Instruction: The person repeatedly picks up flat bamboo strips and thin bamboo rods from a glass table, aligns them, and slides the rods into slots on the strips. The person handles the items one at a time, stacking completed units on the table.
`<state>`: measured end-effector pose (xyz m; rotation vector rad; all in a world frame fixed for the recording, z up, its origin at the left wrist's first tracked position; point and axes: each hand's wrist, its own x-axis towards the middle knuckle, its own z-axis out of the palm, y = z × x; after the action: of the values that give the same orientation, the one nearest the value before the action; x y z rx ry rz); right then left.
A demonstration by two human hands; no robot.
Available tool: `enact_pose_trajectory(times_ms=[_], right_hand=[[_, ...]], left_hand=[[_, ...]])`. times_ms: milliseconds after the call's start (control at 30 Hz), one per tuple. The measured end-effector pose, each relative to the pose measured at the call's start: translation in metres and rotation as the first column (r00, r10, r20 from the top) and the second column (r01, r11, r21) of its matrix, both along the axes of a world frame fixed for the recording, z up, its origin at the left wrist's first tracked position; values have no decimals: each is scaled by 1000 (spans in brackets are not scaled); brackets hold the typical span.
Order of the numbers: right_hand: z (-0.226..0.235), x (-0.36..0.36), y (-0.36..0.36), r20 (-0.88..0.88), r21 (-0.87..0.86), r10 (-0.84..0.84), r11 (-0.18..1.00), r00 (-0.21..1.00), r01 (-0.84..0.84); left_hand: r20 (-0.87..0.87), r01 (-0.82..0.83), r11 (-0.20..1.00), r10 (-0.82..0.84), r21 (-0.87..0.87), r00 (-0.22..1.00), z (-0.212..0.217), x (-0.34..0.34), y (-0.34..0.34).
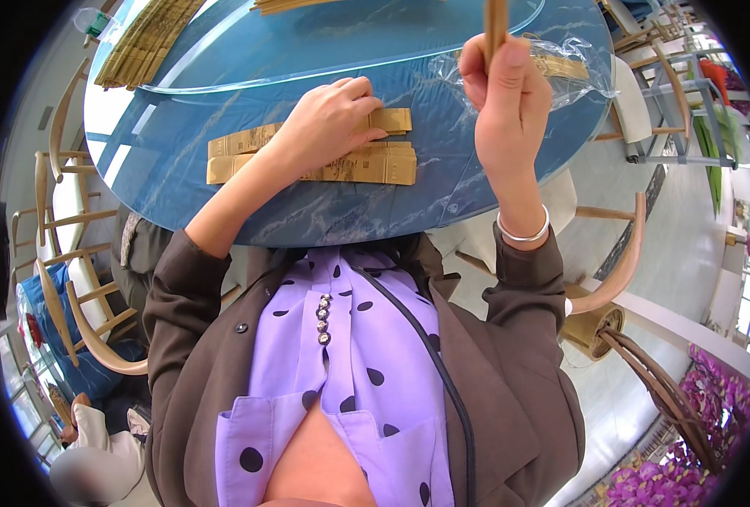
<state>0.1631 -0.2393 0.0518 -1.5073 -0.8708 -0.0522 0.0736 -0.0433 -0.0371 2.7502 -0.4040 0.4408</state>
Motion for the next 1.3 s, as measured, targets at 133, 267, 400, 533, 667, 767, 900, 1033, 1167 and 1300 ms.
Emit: enact_pose_trajectory(times_ms=[133,267,400,533,667,767,900,1033,1167,1300], right_hand=[[-12,-3,-13,-2,-318,15,948,1000,-15],[-20,-9,-19,-153,-640,-107,768,982,-16],[-45,-1,-18,-327,-603,-68,783,943,-153],[-55,-3,-10,-443,-405,109,861,890,-308],[-33,-5,-7,-582,-431,110,799,805,-421],[-32,-5,-5,-630,-410,123,786,767,-462],[-34,-2,-2,-649,-394,149,773,746,-497],[-36,-1,-1,-616,-406,156,777,772,-481],[-42,5,0,-585,-430,173,762,793,-484],[-45,7,2,-573,-447,169,755,802,-479]], left_hand=[[86,9,1000,-8,-8,996,-6,-2,0],[142,3,999,2,-37,990,3,-9,0],[182,4,995,14,-99,983,8,-18,0],[185,9,991,15,-132,983,16,-29,-5],[215,2,989,29,-146,976,15,-38,-4],[244,7,989,29,-146,969,14,-41,-2],[249,17,991,17,-135,968,9,-42,-1],[142,13,957,30,-291,989,7,-41,0],[71,-4,905,38,-425,997,6,-41,1],[36,-32,879,56,-475,998,3,-40,1]])
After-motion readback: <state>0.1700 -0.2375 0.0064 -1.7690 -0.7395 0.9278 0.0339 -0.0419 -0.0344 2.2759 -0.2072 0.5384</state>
